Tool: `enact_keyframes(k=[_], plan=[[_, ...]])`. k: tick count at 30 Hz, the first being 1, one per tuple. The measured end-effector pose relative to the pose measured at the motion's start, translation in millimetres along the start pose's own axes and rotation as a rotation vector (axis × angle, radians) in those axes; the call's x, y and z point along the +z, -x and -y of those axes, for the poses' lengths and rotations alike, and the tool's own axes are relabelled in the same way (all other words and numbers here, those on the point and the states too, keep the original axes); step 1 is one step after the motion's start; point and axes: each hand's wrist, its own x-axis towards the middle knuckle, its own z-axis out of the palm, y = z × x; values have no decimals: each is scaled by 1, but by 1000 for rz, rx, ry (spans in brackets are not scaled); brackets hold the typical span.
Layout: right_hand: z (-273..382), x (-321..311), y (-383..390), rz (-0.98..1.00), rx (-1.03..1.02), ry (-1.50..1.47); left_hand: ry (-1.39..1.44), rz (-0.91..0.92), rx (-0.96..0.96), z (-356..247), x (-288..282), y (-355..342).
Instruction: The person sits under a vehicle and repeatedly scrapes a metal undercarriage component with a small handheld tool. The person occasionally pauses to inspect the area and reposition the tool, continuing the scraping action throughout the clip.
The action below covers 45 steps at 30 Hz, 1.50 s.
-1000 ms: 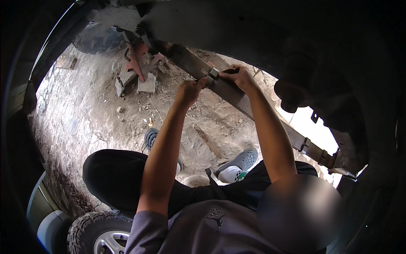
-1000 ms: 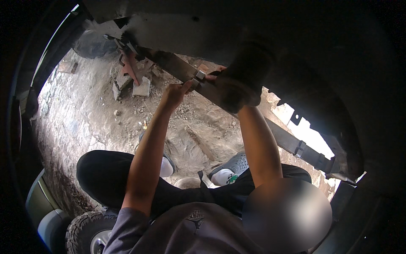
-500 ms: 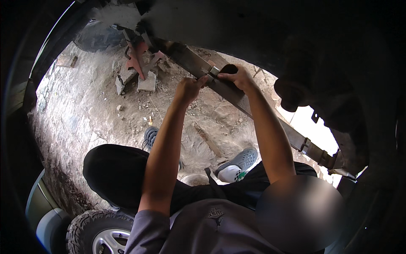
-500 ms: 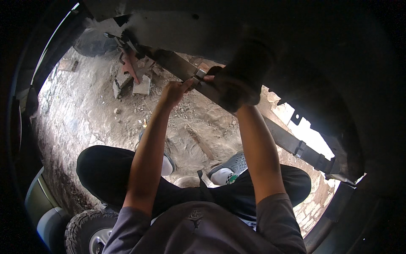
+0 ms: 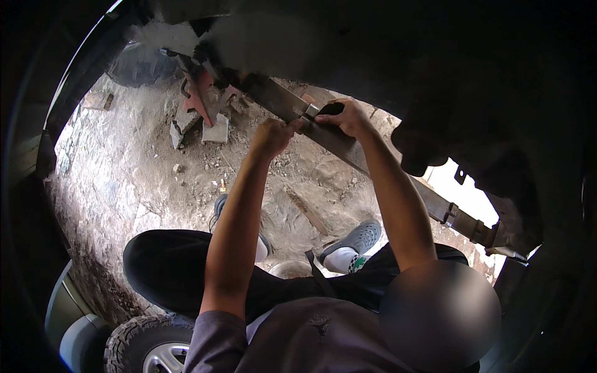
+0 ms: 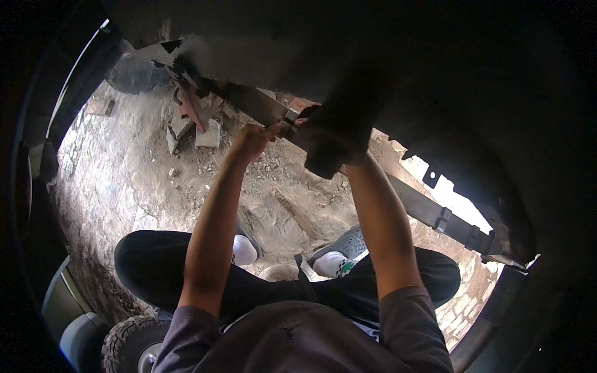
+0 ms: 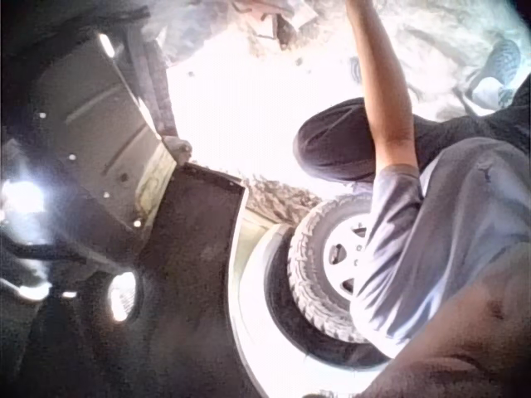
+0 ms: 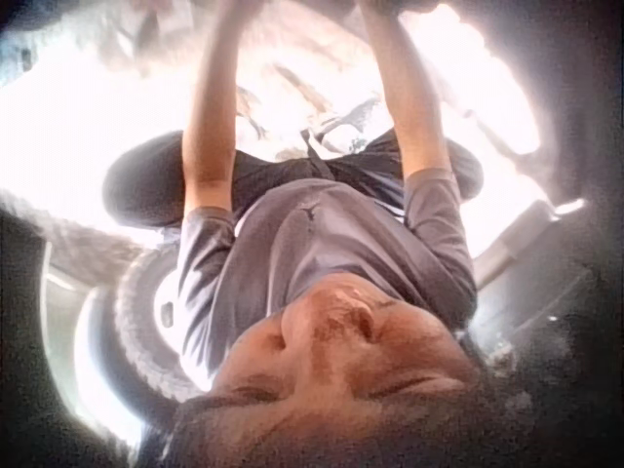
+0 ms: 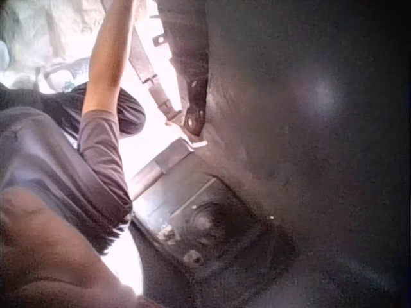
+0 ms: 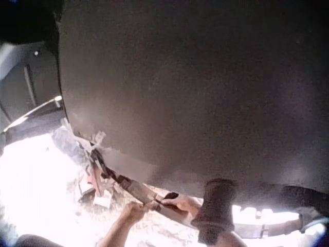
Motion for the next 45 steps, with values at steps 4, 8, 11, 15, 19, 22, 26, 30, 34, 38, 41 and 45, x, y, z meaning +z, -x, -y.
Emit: enact_keyframes(k=[4, 8, 11, 15, 19, 22, 26, 30, 34, 38, 41, 45], plan=[[1, -16, 21, -3, 402, 287, 18, 92, -86, -4, -8, 7], [-10, -38, 53, -49, 579, 310, 2, 79, -97, -9, -7, 12], [-3, -24, 43, -48, 274, 120, -28, -31, -55, -5, -3, 13], [20, 6, -2, 6, 336, -145, -59, 9, -6, -4, 1, 6], [7, -8, 4, 37, 109, -6, 51, 60, -55, -19, -2, 13], [51, -14, 13, 78, 502, 78, 9, 50, -104, 5, -14, 12], [34, -25, 40, -16, 532, 68, -51, 70, -122, -4, -7, 9], [23, -6, 15, -23, 485, 54, 2, -45, -65, -15, 10, 14], [108, 13, -15, 17, 805, 108, 38, -101, -120, 5, 9, 18], [40, -7, 35, -40, 534, 196, 88, -48, -137, -5, 11, 19], [16, 0, 41, -31, 488, 108, 13, -89, -102, -5, 12, 22], [52, 17, 19, -109, 541, 92, 51, -200, -84, -9, 22, 35]])
